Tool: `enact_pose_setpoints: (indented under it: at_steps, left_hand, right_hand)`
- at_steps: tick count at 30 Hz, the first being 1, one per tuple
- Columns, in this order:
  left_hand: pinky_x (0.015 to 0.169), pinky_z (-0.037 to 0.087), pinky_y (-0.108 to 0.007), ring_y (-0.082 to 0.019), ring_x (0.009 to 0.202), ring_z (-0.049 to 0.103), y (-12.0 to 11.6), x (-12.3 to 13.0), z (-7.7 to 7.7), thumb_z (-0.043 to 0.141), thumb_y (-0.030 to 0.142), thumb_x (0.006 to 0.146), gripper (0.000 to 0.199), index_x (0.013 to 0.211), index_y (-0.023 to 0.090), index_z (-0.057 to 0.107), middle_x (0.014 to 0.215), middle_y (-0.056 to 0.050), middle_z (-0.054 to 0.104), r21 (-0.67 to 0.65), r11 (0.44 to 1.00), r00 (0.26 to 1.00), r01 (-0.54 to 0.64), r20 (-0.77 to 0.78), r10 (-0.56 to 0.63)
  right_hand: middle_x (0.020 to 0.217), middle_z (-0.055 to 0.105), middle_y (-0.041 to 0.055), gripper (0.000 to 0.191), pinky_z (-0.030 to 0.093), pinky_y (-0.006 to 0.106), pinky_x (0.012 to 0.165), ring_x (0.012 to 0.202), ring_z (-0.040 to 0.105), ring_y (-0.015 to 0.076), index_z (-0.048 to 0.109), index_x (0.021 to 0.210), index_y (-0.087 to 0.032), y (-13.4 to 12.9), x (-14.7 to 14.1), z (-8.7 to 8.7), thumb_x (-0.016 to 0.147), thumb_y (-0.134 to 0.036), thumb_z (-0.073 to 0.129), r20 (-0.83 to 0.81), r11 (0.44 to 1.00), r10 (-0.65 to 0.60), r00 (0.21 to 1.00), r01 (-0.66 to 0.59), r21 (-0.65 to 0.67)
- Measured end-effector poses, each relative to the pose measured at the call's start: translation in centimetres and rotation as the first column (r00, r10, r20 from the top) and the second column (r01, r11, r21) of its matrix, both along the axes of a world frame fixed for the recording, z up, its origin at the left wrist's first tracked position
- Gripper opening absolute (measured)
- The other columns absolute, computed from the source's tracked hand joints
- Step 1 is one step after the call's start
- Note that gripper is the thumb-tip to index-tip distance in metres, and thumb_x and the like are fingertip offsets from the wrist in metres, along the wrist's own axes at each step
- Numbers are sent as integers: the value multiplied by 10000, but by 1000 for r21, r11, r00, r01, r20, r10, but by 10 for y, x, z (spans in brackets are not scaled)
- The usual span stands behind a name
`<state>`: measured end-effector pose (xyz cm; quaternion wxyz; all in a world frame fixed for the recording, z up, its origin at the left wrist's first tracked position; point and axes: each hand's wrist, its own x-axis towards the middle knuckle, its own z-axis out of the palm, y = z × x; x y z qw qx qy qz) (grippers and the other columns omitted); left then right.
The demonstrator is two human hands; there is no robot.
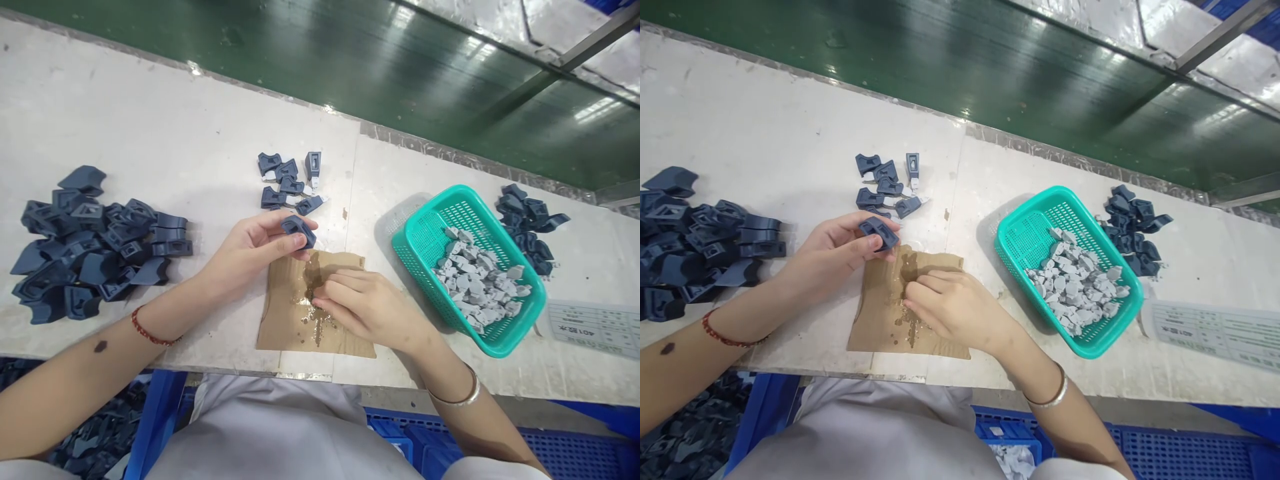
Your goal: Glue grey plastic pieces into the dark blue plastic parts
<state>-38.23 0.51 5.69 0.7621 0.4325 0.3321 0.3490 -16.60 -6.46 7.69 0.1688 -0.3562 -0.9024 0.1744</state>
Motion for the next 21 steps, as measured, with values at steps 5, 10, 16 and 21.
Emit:
enact_pose_setpoints:
  at_steps: [5, 10, 16, 21]
  left_hand:
    - [867, 564, -285, -147, 861, 683, -3, -1, -2, 687, 388, 974, 230, 1091, 204, 760, 933, -33, 709, 44, 998, 999, 54, -3, -54]
    - [832, 553, -298, -154, 878, 689, -6, 1, 7, 577, 351, 1036, 221, 1097, 159, 669, 1049, -59, 661, 122, 976, 983, 181, -2, -182]
    - [688, 454, -269, -105, 692, 524, -12, 1, 7, 499, 359, 1072, 213, 993, 173, 568, 850, -6, 587, 210, 932, 953, 296, 5, -304]
    - [675, 410, -274, -120, 707, 493, -15, 1, 8, 458, 384, 1082, 274, 978, 169, 594, 849, -14, 573, 253, 875, 910, 413, -140, -389]
  right_hand:
    - [683, 559, -1, 309, 392, 279, 604, 647, 496, 146, 538, 775, -192, 0, 1, 0, 1078, -217, 481, -40, 1000, -2, 999, 1, -31]
    - [714, 615, -22, 172, 403, 225, 565, 603, 517, 88, 623, 879, -169, 1, 8, 4, 1041, -216, 587, -283, 941, -205, 937, 110, -320]
    - [687, 655, -33, 106, 441, 208, 534, 589, 569, 82, 696, 934, -215, -2, 8, 6, 1007, -287, 670, -519, 760, -579, 629, 186, -623]
    - [594, 629, -40, 160, 416, 229, 462, 494, 516, 89, 697, 882, -216, -3, -1, 6, 984, -338, 701, -582, 718, -663, 471, 180, -673]
